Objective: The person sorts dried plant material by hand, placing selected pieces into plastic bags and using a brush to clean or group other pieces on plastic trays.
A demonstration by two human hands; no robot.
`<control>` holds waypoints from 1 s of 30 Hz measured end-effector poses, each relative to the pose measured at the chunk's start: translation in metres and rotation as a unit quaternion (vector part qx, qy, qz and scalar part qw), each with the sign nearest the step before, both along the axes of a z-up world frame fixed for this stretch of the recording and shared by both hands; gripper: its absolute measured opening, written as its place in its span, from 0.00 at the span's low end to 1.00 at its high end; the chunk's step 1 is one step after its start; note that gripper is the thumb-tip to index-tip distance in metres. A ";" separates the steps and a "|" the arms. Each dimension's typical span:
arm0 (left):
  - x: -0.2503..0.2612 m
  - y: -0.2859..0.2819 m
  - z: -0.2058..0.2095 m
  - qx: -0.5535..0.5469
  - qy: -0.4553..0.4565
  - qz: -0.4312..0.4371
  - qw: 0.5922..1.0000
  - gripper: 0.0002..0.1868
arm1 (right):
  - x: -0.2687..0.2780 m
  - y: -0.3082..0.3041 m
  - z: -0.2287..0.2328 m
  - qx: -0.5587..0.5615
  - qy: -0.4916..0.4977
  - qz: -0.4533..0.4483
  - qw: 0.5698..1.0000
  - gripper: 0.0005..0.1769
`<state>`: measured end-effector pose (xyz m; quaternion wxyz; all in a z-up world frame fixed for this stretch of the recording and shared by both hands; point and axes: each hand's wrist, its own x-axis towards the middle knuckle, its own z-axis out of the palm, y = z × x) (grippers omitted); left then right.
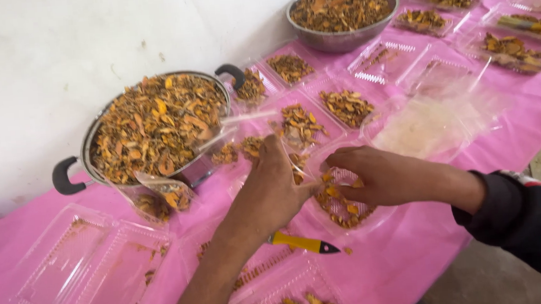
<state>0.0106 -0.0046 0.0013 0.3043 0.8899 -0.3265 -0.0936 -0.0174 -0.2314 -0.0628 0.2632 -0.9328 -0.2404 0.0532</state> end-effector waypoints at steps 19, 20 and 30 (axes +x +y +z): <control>0.005 0.003 -0.011 0.013 0.000 0.016 1.000 0.44 | 0.003 0.001 -0.058 0.017 -0.021 -0.066 0.997 0.26; 0.005 0.003 -0.010 0.011 0.002 0.014 1.000 0.43 | 0.004 -0.001 -0.063 0.013 -0.006 -0.078 0.997 0.25; 0.004 0.005 -0.005 0.005 -0.018 0.005 1.000 0.42 | -0.006 0.012 -0.005 -0.002 0.008 0.025 1.000 0.29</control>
